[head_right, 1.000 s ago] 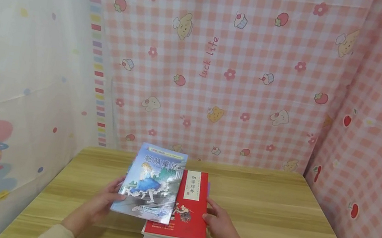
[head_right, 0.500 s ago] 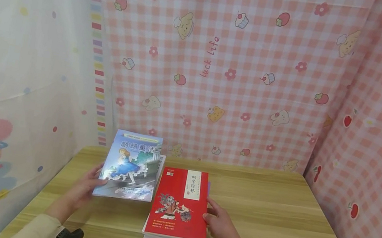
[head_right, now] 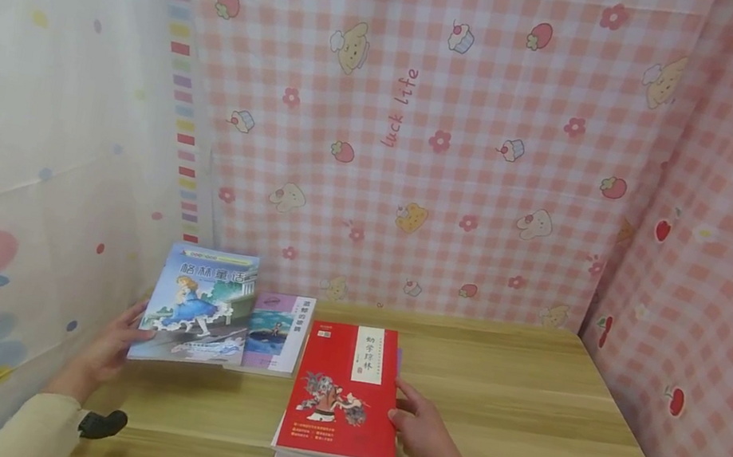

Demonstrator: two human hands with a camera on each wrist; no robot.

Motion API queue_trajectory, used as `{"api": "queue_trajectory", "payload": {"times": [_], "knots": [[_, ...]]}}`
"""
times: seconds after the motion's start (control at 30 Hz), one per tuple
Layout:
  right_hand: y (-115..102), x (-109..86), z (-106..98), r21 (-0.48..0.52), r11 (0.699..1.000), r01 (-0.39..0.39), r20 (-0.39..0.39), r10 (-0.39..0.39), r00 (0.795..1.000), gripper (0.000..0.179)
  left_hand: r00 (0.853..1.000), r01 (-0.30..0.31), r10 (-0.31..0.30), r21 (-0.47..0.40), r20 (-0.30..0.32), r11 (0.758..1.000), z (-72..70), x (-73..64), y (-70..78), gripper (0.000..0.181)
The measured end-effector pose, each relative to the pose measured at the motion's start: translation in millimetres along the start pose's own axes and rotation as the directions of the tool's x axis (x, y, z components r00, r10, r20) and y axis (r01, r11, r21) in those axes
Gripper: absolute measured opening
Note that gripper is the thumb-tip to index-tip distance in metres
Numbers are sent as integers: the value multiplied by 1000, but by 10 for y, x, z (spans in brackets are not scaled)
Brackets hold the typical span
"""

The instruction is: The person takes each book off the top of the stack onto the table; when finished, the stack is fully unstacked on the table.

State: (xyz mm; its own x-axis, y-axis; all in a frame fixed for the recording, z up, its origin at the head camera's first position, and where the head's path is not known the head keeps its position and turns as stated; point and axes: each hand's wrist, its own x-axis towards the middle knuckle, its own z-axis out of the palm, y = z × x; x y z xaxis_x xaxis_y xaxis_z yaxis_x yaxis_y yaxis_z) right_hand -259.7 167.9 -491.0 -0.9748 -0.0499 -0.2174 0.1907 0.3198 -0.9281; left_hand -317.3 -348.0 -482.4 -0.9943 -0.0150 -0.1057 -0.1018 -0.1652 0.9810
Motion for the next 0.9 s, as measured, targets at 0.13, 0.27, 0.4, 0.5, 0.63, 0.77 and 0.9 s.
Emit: {"api": "queue_trajectory", "payload": {"times": [0.13, 0.27, 0.4, 0.5, 0.63, 0.77, 0.9], "knots": [[-19, -13, 2, 3, 1000, -4, 4, 4, 1000, 59, 1000, 29, -29, 38, 8, 999, -145, 3, -1, 82], [-23, -16, 1, -1, 1000, -8, 1, 8, 1000, 59, 999, 33, -34, 77, 7, 997, -224, 28, -25, 81], [-27, -21, -10, -8, 1000, -16, 1, 16, 1000, 59, 999, 30, -33, 124, 21, 992, -255, 66, -54, 77], [-24, -29, -12, -11, 1000, -23, 2, 23, 1000, 59, 998, 63, -64, 141, 1, 988, -280, 84, -67, 73], [-20, -35, -5, -5, 1000, -15, 2, 15, 1000, 58, 993, 107, -98, 159, -61, 981, -318, 98, -63, 67], [-22, -33, -7, -11, 1000, -14, 3, 14, 1000, 58, 989, 118, -103, 145, -108, 982, -312, 112, -57, 68], [-32, -30, -17, -28, 999, -21, 3, 21, 1000, 58, 983, 122, -108, 90, -145, 988, -292, 146, -64, 73]]}}
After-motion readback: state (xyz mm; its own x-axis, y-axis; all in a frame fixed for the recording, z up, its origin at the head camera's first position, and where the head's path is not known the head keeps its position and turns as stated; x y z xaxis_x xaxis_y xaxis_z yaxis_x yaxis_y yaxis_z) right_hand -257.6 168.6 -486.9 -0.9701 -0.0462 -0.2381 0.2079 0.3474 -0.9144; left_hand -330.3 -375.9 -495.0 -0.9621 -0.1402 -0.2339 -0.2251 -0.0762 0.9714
